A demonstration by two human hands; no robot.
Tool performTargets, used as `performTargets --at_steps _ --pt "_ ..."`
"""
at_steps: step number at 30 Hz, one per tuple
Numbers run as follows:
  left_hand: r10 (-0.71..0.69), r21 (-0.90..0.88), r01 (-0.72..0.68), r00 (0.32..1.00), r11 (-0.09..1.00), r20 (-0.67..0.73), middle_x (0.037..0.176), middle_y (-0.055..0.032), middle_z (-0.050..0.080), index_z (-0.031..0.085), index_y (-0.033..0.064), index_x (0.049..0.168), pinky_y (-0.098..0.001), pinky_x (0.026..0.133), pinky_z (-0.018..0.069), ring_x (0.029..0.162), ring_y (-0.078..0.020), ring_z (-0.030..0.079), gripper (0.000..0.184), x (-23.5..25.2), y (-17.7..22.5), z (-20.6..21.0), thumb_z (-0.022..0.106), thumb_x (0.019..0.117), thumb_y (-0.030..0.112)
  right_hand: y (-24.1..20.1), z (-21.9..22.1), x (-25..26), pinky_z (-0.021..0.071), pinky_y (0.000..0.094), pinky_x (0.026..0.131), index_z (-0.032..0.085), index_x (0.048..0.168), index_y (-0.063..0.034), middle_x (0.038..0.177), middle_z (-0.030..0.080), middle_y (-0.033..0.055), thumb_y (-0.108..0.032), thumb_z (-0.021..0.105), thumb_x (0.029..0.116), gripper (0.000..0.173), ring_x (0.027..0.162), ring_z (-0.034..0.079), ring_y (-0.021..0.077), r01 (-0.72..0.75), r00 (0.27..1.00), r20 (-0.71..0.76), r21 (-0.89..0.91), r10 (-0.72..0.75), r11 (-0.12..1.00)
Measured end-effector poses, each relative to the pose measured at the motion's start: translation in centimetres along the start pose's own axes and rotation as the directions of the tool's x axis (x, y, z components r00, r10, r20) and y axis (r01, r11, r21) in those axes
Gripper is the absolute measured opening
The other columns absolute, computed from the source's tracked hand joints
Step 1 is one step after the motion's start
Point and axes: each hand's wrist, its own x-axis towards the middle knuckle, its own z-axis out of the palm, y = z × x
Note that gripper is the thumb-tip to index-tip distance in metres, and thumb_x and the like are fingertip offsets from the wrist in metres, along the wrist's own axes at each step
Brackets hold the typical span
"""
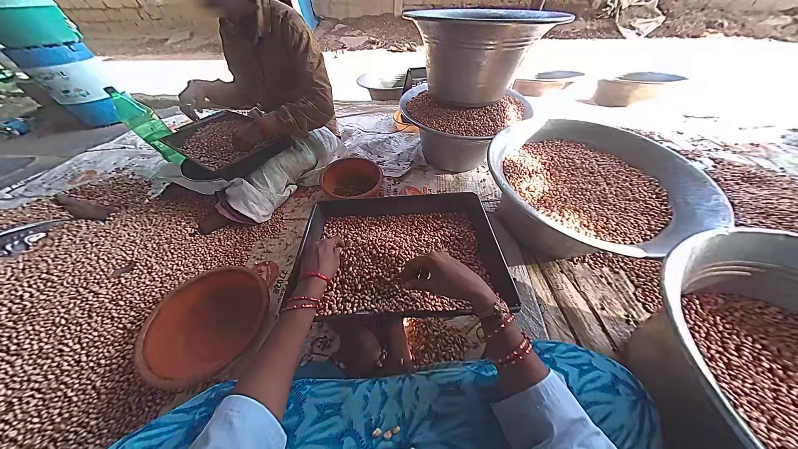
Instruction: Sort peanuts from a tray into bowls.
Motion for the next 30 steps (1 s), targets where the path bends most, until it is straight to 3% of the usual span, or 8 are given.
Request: performTargets --at_steps 4,9,11,13,17,21,26,30 --pt "-0.039 0.006 0.039 0.999 0.999 0.021 0.13 -0.028 0.064 0.063 -0.0004 0.133 -0.0575 0.11 0.0432 0.127 -0.0425 0.06 0.032 0.2 -0.6 0.1 0.054 0.1051 0.012 -0.7 -1.2 -1.1 0.0551 0.0203 0.08 0.07 0.114 -0.0007 0.098 0.073 0.0001 -0.015 0.066 0.0995 0.021 0.085 0.066 -0.0005 0.217 0.966 0.068 0.308 -0.249 0.926" --pt "0.122 -0.156 -0.1 0.983 0.983 0.135 0.116 -0.0257 0.069 0.066 -0.0039 0.126 -0.0522 0.099 0.05 0.105 -0.0363 0.068 0.029 -1.0 -1.2 -1.2 0.059 0.1049 0.014 1.7 -2.8 -2.2 0.0486 0.0597 0.097 0.067 0.13 -0.0083 0.116 0.072 0.017 -0.031 0.067 0.0995 0.038 0.111 0.068 0.0364 -0.368 0.929 -0.051 -0.244 0.367 0.897" --pt "0.439 -0.536 -0.245 0.857 0.808 0.27 0.094 -0.0086 0.072 0.066 -0.0031 0.111 -0.0316 0.08 0.0605 0.079 -0.0146 0.072 0.013 -2.6 -2.0 -2.4 0.061 0.1014 0.004 2.3 -3.3 -2.8 0.0465 0.0636 0.097 0.066 0.13 -0.0065 0.121 0.069 0.0215 -0.031 0.069 0.0976 0.041 0.116 0.064 0.041 -0.511 0.855 -0.081 -0.296 0.512 0.807" --pt "0.661 -0.796 -0.184 0.678 0.577 0.323 0.096 0.0 0.078 0.068 0.0043 0.109 -0.0277 0.085 0.063 0.086 -0.0109 0.076 0.018 -3.2 -2.3 -3.0 0.056 0.0964 -0.001 2.4 -3.5 -2.9 0.047 0.0636 0.098 0.066 0.129 -0.0048 0.125 0.067 0.0237 -0.029 0.07 0.0971 0.041 0.12 0.063 0.0424 -0.595 0.795 -0.093 -0.31 0.599 0.742" --pt "0.207 -0.173 -0.182 0.968 0.968 0.141 0.123 -0.0175 0.069 0.065 0.0023 0.131 -0.0445 0.095 0.0545 0.106 -0.0277 0.07 0.03 -3.1 -0.1 -3.3 0.065 0.1019 0.011 2.4 -2.4 -2.0 0.048 0.0642 0.095 0.071 0.119 -0.0017 0.125 0.067 0.0242 -0.029 0.071 0.0954 0.036 0.12 0.062 0.0425 -0.628 0.737 -0.019 -0.388 0.675 0.675" --pt "0.015 0.283 -0.061 0.987 0.957 0.161 0.152 -0.0281 0.047 0.048 -0.0018 0.15 -0.0611 0.111 0.0417 0.137 -0.0471 0.05 0.054 -2.9 2.3 0.6 0.064 0.0994 0.011 0.4 0.5 -0.1 0.0467 0.0626 0.099 0.063 0.125 0.0045 0.126 0.064 0.0268 -0.026 0.067 0.0983 0.041 0.123 0.061 0.0436 -0.484 0.824 0.095 -0.394 0.559 0.781" --pt "0.16 -0.021 -0.161 0.939 0.987 0.303 0.149 -0.0315 0.049 0.037 -0.0103 0.152 -0.057 0.117 0.0359 0.14 -0.0436 0.048 0.066 -3.8 4.7 2.0 0.066 0.0938 0.002 -1.8 4.3 2.2 0.0473 0.057 0.104 0.038 0.153 -0.0002 0.131 0.062 0.0264 -0.03 0.066 0.1008 0.066 0.123 0.062 0.0398 -0.315 0.949 0.021 -0.053 0.316 0.948" --pt "0.11 -0.653 0.016 0.982 0.757 0.152 0.134 -0.0247 0.056 0.04 -0.0097 0.145 -0.0343 0.101 0.0487 0.116 -0.0221 0.059 0.051 -4.9 4.0 2.0 0.058 0.0973 -0.007 -1.2 4.2 2.7 0.0509 0.0473 0.102 0.05 0.148 -0.0034 0.14 0.061 0.0218 -0.014 0.065 0.0996 0.052 0.119 0.065 0.031 0.023 0.99 -0.144 0.254 0.014 0.967"
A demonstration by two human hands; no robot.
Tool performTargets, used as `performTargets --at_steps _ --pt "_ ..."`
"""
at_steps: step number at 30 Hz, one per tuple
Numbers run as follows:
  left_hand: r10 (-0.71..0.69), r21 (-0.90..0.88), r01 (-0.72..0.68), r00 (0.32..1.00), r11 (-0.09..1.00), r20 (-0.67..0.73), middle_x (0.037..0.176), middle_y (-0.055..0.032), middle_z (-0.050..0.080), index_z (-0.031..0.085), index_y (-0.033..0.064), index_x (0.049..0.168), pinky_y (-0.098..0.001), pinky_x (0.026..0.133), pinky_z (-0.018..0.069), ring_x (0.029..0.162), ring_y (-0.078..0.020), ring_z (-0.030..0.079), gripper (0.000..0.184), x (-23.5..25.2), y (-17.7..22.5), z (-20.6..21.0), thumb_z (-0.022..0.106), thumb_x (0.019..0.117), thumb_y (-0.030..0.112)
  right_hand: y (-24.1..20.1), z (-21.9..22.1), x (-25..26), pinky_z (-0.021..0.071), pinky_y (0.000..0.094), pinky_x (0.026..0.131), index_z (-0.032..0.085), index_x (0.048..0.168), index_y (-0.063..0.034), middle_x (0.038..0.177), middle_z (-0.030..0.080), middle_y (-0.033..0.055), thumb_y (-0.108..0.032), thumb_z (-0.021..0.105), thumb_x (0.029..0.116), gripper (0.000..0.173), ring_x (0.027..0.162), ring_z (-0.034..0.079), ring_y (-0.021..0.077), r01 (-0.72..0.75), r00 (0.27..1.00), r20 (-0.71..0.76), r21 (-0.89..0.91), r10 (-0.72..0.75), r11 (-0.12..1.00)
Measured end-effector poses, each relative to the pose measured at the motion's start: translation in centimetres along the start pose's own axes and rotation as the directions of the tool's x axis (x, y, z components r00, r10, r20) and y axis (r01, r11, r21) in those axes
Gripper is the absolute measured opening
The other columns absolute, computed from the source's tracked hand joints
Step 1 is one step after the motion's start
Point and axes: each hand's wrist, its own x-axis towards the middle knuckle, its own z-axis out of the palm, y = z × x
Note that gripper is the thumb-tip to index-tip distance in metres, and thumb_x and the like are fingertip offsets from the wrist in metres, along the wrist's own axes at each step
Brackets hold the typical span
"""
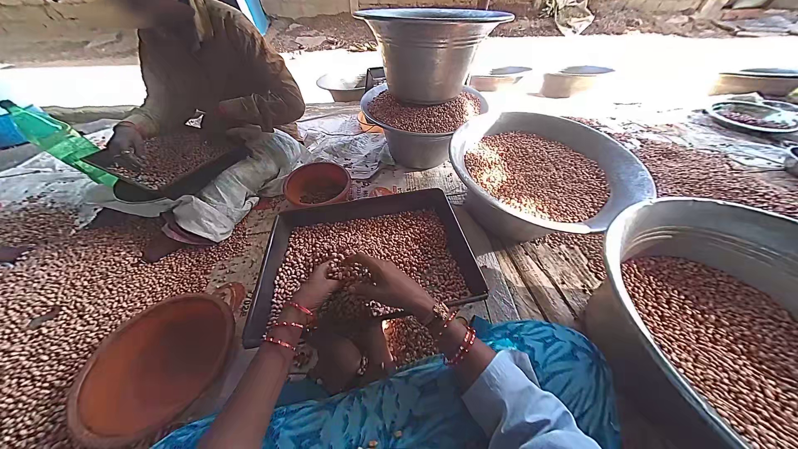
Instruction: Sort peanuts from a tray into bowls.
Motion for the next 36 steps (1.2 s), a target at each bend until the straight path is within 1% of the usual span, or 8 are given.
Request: performTargets --at_steps 3,5,7,12,17,28,32,36 --pt "0.084 -0.262 -0.104 0.993 0.959 -0.087 0.136 -0.0186 0.054 0.042 -0.0047 0.147 -0.0254 0.09 0.0507 0.108 -0.0122 0.059 0.057 -0.3 0.3 -1.2 0.052 0.0923 -0.017 0.2 -3.5 -0.9 0.0576 0.0356 0.084 0.067 0.126 -0.0017 0.116 0.073 0.0127 -0.01 0.061 0.0999 0.029 0.094 0.072 0.0183 -0.014 0.983 -0.182 -0.073 0.001 0.997" --pt "0.246 -0.198 -0.249 0.968 0.948 -0.043 0.132 -0.0103 0.061 0.055 0.0015 0.136 -0.0237 0.08 0.0547 0.1 -0.0076 0.064 0.053 0.4 -0.3 -2.8 0.046 0.088 -0.018 0.5 -6.3 -1.9 0.0538 0.0445 0.087 0.074 0.115 -0.0054 0.103 0.075 0.0113 -0.016 0.059 0.1013 0.023 0.093 0.071 0.0241 -0.257 0.94 -0.299 -0.309 0.162 0.916" --pt "0.31 -0.147 -0.309 0.951 0.94 -0.015 0.132 -0.011 0.061 0.057 0.0031 0.134 -0.028 0.073 0.0611 0.097 -0.0128 0.069 0.05 0.5 -0.2 -4.2 0.043 0.0902 -0.016 1.0 -8.1 -2.7 0.05 0.0555 0.092 0.075 0.115 -0.007 0.109 0.075 0.0165 -0.017 0.057 0.1017 0.025 0.106 0.07 0.0347 -0.481 0.869 -0.37 -0.477 0.328 0.736" --pt "0.361 0.086 -0.352 0.922 0.932 -0.139 0.133 -0.0102 0.065 0.064 0.0056 0.13 -0.0288 0.075 0.06 0.088 -0.0117 0.071 0.033 -0.5 0.6 -5.4 0.052 0.1004 -0.005 2.7 -8.7 -2.6 0.0481 0.0588 0.095 0.073 0.118 -0.0051 0.118 0.072 0.0206 -0.021 0.057 0.1017 0.028 0.115 0.067 0.0389 -0.637 0.767 -0.376 -0.548 0.521 0.542" --pt "0.481 0.373 -0.403 0.864 0.836 -0.145 0.123 -0.0165 0.07 0.073 0.0062 0.119 -0.0444 0.093 0.057 0.103 -0.0272 0.071 0.023 -0.3 -0.2 -3.8 0.066 0.0973 0.005 2.8 -7.5 -1.8 0.0483 0.0582 0.095 0.071 0.12 -0.0035 0.122 0.07 0.0217 -0.016 0.055 0.1009 0.028 0.117 0.066 0.0397 -0.628 0.758 -0.335 -0.607 0.56 0.487" --pt "0.475 0.724 -0.343 0.88 0.598 0.025 0.117 -0.0216 0.069 0.078 0.0077 0.113 -0.0536 0.089 0.0549 0.116 -0.0411 0.064 0.021 -0.1 -0.4 3.4 0.067 0.097 0.015 3.2 -7.5 -1.9 0.0476 0.06 0.095 0.069 0.12 -0.0023 0.125 0.068 0.0221 -0.019 0.062 0.0976 0.029 0.12 0.064 0.0402 -0.616 0.747 -0.278 -0.629 0.604 0.474" --pt "0.388 0.574 -0.326 0.922 0.752 0.015 0.114 -0.0203 0.071 0.075 0.0023 0.115 -0.0507 0.096 0.053 0.109 -0.035 0.068 0.023 0.2 -0.2 2.5 0.064 0.0987 0.015 3.6 -8.1 -2.1 0.0484 0.0596 0.095 0.072 0.116 -0.0043 0.12 0.071 0.0204 -0.024 0.063 0.0971 0.029 0.117 0.065 0.0384 -0.609 0.778 -0.294 -0.57 0.556 0.551" --pt "0.365 0.349 -0.318 0.928 0.882 -0.079 0.102 -0.0179 0.07 0.064 -0.0004 0.123 -0.0454 0.081 0.0545 0.085 -0.0272 0.068 0.03 1.0 0.6 0.7 0.05 0.0964 0.003 3.6 -9.3 -2.6 0.0516 0.0478 0.09 0.073 0.11 -0.003 0.103 0.073 0.0132 -0.025 0.067 0.0982 0.026 0.096 0.069 0.0253 -0.44 0.882 -0.309 -0.273 0.355 0.855"
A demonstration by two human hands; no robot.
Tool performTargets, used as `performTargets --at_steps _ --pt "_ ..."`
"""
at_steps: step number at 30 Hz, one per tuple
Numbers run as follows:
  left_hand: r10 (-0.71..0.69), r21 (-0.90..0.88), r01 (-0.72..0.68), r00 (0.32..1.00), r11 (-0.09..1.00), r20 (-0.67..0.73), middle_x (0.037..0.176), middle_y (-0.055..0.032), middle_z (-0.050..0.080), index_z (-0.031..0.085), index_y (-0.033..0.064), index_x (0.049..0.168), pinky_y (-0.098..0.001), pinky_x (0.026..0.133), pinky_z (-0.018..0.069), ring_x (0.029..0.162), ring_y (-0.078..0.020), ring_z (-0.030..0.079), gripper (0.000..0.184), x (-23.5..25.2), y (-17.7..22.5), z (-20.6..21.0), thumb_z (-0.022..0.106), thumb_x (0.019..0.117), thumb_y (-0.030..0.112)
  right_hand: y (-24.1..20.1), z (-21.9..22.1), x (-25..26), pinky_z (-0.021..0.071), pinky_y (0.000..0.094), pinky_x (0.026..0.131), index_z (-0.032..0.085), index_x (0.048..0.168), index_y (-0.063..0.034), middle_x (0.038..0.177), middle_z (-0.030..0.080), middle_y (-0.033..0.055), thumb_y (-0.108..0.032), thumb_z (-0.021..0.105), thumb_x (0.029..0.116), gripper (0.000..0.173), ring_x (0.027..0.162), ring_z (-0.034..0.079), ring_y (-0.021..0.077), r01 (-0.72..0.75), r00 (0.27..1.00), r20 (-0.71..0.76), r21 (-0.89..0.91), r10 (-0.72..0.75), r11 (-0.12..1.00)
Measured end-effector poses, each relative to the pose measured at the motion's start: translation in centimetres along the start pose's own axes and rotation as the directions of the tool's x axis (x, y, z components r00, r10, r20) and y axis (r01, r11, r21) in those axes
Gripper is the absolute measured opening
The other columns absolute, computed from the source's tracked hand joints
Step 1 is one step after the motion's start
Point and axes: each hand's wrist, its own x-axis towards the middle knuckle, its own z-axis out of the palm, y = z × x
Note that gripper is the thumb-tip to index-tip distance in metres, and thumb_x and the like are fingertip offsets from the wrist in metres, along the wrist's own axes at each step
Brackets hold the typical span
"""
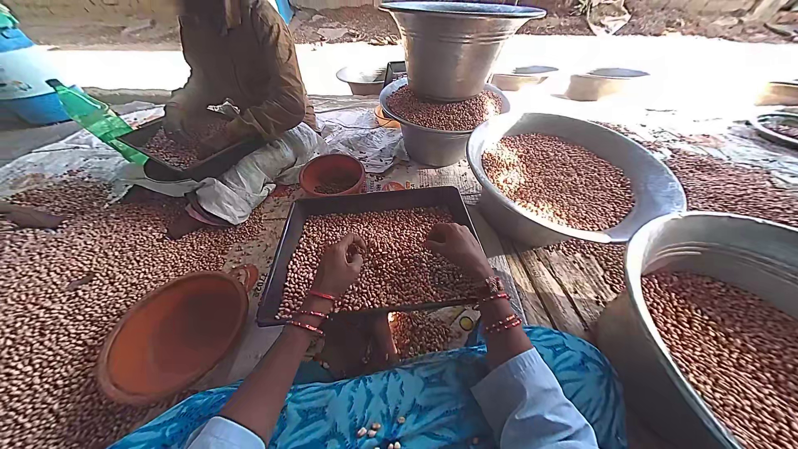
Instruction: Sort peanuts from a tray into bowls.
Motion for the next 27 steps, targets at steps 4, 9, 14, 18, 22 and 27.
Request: performTargets --at_steps 4,9,14,18,22,27 --pt "0.068 0.156 -0.071 0.997 0.985 0.022 0.105 -0.0194 0.071 0.069 0.0011 0.124 -0.0481 0.089 0.0522 0.092 -0.0319 0.067 0.026 0.6 1.7 0.5 0.057 0.1023 0.011 -1.4 1.1 -0.1 0.0563 0.0248 0.063 0.06 0.112 0.0018 0.086 0.067 0.0041 -0.008 0.058 0.0985 0.017 0.065 0.064 0.0068 0.131 0.99 -0.022 0.551 -0.142 0.824" --pt "0.049 0.32 -0.088 0.991 0.943 0.127 0.127 -0.0217 0.068 0.07 0.0025 0.126 -0.0526 0.103 0.0503 0.118 -0.0378 0.067 0.029 1.2 2.4 2.4 0.058 0.1042 0.016 -4.0 3.4 -1.0 0.0496 0.0417 0.075 0.071 0.117 -0.0057 0.084 0.066 0.0083 -0.02 0.06 0.1 0.025 0.076 0.06 0.0213 0.2 0.977 0.066 0.049 -0.203 0.979" --pt "0.006 -0.125 -0.012 0.999 0.992 -0.05 0.085 -0.0077 0.066 0.068 -0.002 0.116 -0.0284 0.068 0.0479 0.067 -0.0106 0.055 0.021 1.6 0.1 0.3 0.059 0.1013 0.01 -5.0 5.7 -1.3 0.0515 0.056 0.091 0.071 0.119 -0.0043 0.111 0.073 0.0201 -0.017 0.053 0.1034 0.027 0.108 0.069 0.0378 0.183 0.983 0.067 -0.186 -0.173 0.965" --pt "-0.054 -0.284 0.038 0.997 0.958 -0.051 0.09 -0.0069 0.061 0.06 -0.0043 0.122 -0.0216 0.059 0.0435 0.062 -0.0049 0.051 0.028 1.7 -1.8 -1.9 0.045 0.0987 0.001 -5.7 6.2 -1.3 0.0518 0.0561 0.091 0.067 0.127 -0.0046 0.117 0.07 0.0223 -0.014 0.05 0.1053 0.029 0.11 0.068 0.04 0.156 0.985 0.111 -0.28 -0.129 0.947" --pt "-0.066 0.186 0.06 0.998 0.981 0.022 0.098 -0.017 0.07 0.071 0.0044 0.123 -0.0463 0.085 0.0507 0.086 -0.0284 0.064 0.026 1.2 -0.2 -0.7 0.056 0.1038 0.013 -5.8 6.2 -1.2 0.0519 0.056 0.089 0.068 0.125 -0.0058 0.115 0.072 0.021 -0.012 0.05 0.1036 0.029 0.109 0.069 0.0396 0.152 0.986 0.119 -0.299 -0.121 0.942" --pt "-0.134 0.351 0.082 0.983 0.933 0.124 0.126 -0.0243 0.067 0.067 0.002 0.13 -0.055 0.105 0.0467 0.118 -0.0399 0.064 0.031 1.4 1.1 0.7 0.058 0.1049 0.019 -5.6 6.3 -1.1 0.0508 0.0577 0.091 0.068 0.125 -0.0056 0.116 0.071 0.0212 -0.016 0.055 0.1029 0.028 0.111 0.068 0.0397 0.161 0.98 0.158 -0.294 -0.119 0.942"
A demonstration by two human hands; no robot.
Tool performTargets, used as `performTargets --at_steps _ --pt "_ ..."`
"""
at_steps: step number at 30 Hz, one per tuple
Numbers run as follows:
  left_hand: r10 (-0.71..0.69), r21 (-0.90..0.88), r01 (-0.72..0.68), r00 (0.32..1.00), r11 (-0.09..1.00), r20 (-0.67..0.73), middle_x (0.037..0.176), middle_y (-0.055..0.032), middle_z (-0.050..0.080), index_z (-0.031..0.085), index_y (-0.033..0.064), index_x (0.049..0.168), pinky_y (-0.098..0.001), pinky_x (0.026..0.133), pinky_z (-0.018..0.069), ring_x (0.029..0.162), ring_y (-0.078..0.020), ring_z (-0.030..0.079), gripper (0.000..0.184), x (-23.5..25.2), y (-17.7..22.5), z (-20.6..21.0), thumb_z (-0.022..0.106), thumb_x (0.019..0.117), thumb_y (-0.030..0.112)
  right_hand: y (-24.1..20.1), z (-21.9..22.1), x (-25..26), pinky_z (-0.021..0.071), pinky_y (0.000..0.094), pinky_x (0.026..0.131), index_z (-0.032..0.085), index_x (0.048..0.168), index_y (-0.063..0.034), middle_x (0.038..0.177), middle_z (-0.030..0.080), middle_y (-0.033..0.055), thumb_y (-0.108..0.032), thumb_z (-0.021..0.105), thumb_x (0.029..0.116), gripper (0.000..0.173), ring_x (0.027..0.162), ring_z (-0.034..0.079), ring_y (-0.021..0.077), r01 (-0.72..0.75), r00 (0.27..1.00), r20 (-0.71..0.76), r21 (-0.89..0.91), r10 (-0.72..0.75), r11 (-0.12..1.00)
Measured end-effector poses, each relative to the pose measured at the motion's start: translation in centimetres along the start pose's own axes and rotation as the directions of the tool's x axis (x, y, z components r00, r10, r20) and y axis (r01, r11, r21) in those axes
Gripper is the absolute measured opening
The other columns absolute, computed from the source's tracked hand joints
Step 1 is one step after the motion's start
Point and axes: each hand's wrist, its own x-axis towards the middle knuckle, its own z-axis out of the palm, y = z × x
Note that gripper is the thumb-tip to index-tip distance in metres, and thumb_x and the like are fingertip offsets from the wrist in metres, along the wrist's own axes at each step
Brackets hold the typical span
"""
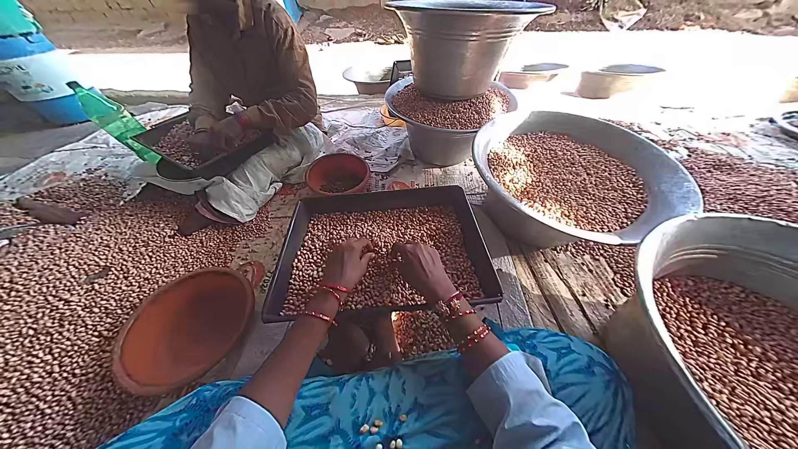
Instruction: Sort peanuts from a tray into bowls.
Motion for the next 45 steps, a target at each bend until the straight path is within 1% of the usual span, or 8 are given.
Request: performTargets --at_steps 7,11,16,24,28,35,40,45 --pt "0.079 -0.55 -0.08 0.997 0.831 -0.027 0.086 -0.0029 0.059 0.062 -0.0032 0.115 -0.0195 0.059 0.0435 0.062 -0.0023 0.051 0.025 -1.8 -3.9 -2.4 0.042 0.1007 0.001 1.1 -2.0 -1.6 0.053 0.0413 0.079 0.073 0.113 -0.0022 0.089 0.071 0.0116 -0.02 0.065 0.0996 0.024 0.079 0.066 0.0216 0.254 0.96 0.035 0.314 -0.279 0.915" --pt "0.131 -0.258 -0.061 0.956 0.964 0.264 0.095 -0.0107 0.071 0.071 0.0005 0.113 -0.0366 0.08 0.0507 0.079 -0.0143 0.061 0.021 -4.0 -4.4 -4.6 0.068 0.0999 0.016 1.3 -4.4 -3.6 0.0578 0.0186 0.077 0.073 0.109 -0.0012 0.089 0.074 -0.002 -0.012 0.067 0.0987 0.016 0.077 0.068 -0.002 0.401 0.855 -0.045 0.689 -0.516 0.604" --pt "-0.064 0.137 0.0 0.887 0.991 0.457 0.115 -0.0208 0.073 0.075 0.0066 0.118 -0.0573 0.104 0.0454 0.113 -0.0377 0.067 0.03 -3.6 -1.6 -3.1 0.073 0.0977 0.029 2.0 -3.9 -3.0 0.0534 0.0388 0.081 0.076 0.11 -0.0062 0.091 0.074 0.0086 -0.017 0.063 0.0994 0.02 0.081 0.068 0.0177 0.269 0.963 -0.088 0.288 -0.254 0.919" --pt "0.549 -0.664 -0.193 0.743 0.722 0.382 0.1 0.0053 0.077 0.075 0.0052 0.106 -0.0221 0.087 0.0592 0.089 -0.0014 0.072 0.019 -4.5 -5.8 -6.0 0.057 0.1001 0.006 -0.1 -0.6 -1.2 0.0509 0.0592 0.089 0.074 0.117 -0.0058 0.107 0.073 0.0199 -0.015 0.059 0.1003 0.024 0.104 0.069 0.0392 0.191 0.977 0.089 0.049 -0.195 0.98" --pt "0.132 -0.476 -0.095 0.99 0.874 0.046 0.102 -0.0063 0.074 0.07 0.0001 0.111 -0.0291 0.084 0.0603 0.085 -0.0114 0.073 0.014 -3.7 -4.8 -6.6 0.06 0.1019 0.002 -0.7 0.7 -0.8 0.0512 0.0598 0.087 0.071 0.116 -0.0029 0.108 0.072 0.0224 -0.011 0.059 0.0997 0.022 0.104 0.069 0.0423 0.18 0.98 0.095 -0.036 -0.176 0.983" --pt "-0.078 -0.02 0.076 0.987 0.997 -0.139 0.13 -0.0205 0.067 0.073 0.0083 0.126 -0.054 0.107 0.046 0.123 -0.0366 0.063 0.029 0.1 -4.1 -2.7 0.054 0.1042 0.012 0.0 -1.0 -1.7 0.0524 0.0544 0.084 0.074 0.109 -0.0051 0.097 0.073 0.0164 -0.02 0.066 0.0984 0.02 0.093 0.07 0.0333 0.342 0.922 0.145 0.13 -0.359 0.931" --pt "-0.09 0.021 0.092 0.994 0.996 -0.068 0.13 -0.0229 0.065 0.069 0.0052 0.13 -0.0551 0.105 0.0475 0.121 -0.0388 0.064 0.031 1.5 -4.0 -1.4 0.059 0.1036 0.019 0.8 -3.9 -3.4 0.0561 0.0207 0.079 0.072 0.11 0.0017 0.094 0.074 0.0032 -0.011 0.07 0.0962 0.019 0.083 0.067 0.0014 0.569 0.689 -0.052 0.656 -0.723 0.496" --pt "0.181 -0.464 -0.101 0.975 0.88 0.13 0.096 -0.0064 0.072 0.07 0.0014 0.111 -0.0305 0.079 0.0573 0.081 -0.0125 0.068 0.015 0.1 -6.0 -2.9 0.067 0.0982 0.009 4.2 -3.6 -1.9 0.0541 0.0457 0.089 0.071 0.121 -0.0067 0.107 0.074 0.0116 -0.022 0.067 0.0993 0.027 0.096 0.07 0.0238 0.296 0.952 -0.018 0.294 -0.304 0.909"
